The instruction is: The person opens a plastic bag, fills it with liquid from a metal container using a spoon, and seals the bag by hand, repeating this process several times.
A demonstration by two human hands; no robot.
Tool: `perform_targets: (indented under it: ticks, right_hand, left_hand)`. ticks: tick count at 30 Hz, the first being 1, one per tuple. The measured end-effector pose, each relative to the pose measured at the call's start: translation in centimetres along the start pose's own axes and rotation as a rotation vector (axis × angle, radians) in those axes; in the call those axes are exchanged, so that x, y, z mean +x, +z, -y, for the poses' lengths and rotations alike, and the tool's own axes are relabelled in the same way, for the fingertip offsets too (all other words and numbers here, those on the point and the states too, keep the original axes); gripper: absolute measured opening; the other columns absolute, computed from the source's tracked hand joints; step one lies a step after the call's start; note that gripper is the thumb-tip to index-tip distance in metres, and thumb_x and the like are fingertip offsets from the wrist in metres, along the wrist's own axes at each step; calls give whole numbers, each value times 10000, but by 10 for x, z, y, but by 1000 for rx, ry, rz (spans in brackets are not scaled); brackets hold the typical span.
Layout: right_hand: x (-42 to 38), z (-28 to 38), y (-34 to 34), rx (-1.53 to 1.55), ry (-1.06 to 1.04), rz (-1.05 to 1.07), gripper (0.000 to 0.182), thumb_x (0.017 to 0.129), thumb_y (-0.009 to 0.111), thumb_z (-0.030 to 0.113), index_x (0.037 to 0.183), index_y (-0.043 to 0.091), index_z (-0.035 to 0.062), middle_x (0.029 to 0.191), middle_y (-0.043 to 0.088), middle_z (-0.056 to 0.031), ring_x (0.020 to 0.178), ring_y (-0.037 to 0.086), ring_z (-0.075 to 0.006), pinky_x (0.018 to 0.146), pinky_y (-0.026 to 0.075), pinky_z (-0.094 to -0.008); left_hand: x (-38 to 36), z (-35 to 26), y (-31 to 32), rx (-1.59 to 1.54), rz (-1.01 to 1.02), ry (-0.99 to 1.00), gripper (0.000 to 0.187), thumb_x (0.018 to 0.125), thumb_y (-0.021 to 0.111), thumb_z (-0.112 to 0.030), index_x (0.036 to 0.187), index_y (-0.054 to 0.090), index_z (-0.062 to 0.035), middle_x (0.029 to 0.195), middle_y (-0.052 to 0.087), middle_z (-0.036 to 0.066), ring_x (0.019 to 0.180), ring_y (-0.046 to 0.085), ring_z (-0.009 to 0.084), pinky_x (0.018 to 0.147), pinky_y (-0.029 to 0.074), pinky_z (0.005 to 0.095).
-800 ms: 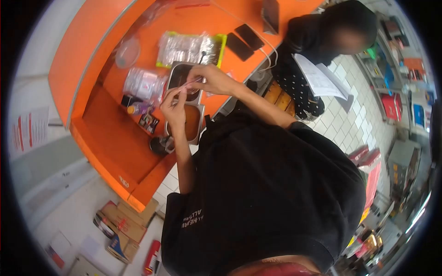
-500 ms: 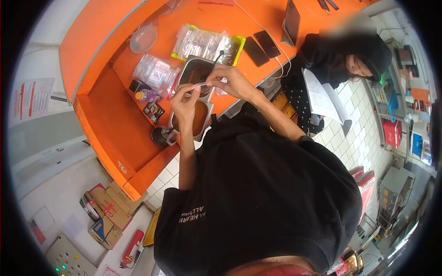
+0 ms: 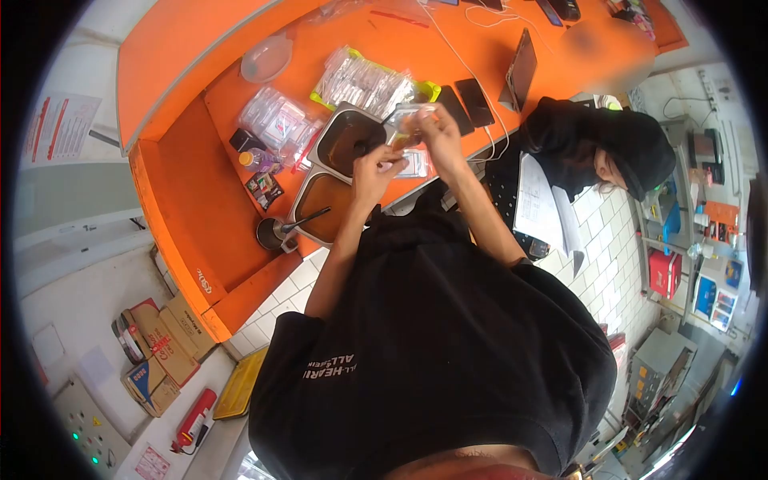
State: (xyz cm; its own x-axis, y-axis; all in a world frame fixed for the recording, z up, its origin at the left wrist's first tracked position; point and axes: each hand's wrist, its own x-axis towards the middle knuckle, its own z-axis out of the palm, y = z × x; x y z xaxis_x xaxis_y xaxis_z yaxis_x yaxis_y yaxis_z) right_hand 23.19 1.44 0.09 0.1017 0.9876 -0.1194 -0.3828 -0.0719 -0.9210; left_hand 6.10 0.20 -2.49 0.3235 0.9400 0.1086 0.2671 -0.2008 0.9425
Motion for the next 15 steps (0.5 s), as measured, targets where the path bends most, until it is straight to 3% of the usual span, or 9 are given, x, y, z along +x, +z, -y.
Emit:
perform_targets:
  ticks: [2, 6, 8, 11, 12, 13, 15]
  right_hand:
    - [24, 6, -20, -34, -35, -148, 181, 1022, 534, 243, 1061, 524, 67, 894, 645, -56, 853, 656, -157, 789, 528, -304]
    - [86, 10, -63, -169, -89, -96, 176, 1016, 540, 208, 1060, 516, 40, 863, 632, -63, 720, 672, -186, 689, 566, -318]
    - [120, 3, -77, -378, 18, 65, 188, 1010, 546, 190, 1100, 522, 26, 868, 628, -83, 678, 671, -196, 645, 570, -302]
    - [169, -26, -91, -509, 144, 226, 237, 995, 569, 202, 1142, 540, 18, 896, 636, -96, 714, 678, -217, 683, 572, -337]
    - [202, -72, -119, -755, -380, 309, 299, 965, 607, 226, 1144, 565, -9, 959, 654, -125, 730, 675, -234, 706, 555, -364]
    - [198, -65, -112, -751, -378, 311, 299, 965, 607, 226, 1144, 565, -9, 959, 654, -125, 730, 675, -234, 706, 555, -364]
    - [185, -50, -97, -935, -604, -212, 302, 936, 618, 266, 1077, 630, -2, 974, 690, -159, 836, 682, -293, 779, 535, -412]
  left_hand:
    - [-6, 7, 1, -29, -15, -57, 249, 841, 755, -205, 1004, 699, -26, 918, 743, 83, 785, 683, 112, 672, 493, 288]
    - [-19, 16, -4, -46, -40, -78, 230, 851, 740, -214, 993, 705, -37, 929, 743, 79, 824, 697, 144, 654, 467, 296]
    - [-22, 15, -5, -35, -48, -78, 227, 856, 735, -214, 992, 705, -36, 930, 742, 81, 836, 700, 150, 664, 470, 298]
    - [-23, 10, -5, -12, -1, -121, 222, 866, 723, -210, 995, 703, -31, 930, 740, 89, 845, 700, 154, 674, 474, 295]
    - [-23, 8, -4, -13, 24, -133, 218, 870, 717, -206, 995, 701, -28, 927, 739, 93, 846, 702, 162, 689, 483, 299]
    - [-24, 8, -3, -15, 50, -145, 215, 875, 711, -202, 996, 699, -24, 924, 738, 97, 847, 703, 170, 705, 492, 304]
    - [-25, 9, -5, -3, 39, -141, 215, 883, 707, -202, 1011, 703, -29, 937, 737, 76, 842, 686, 151, 713, 494, 294]
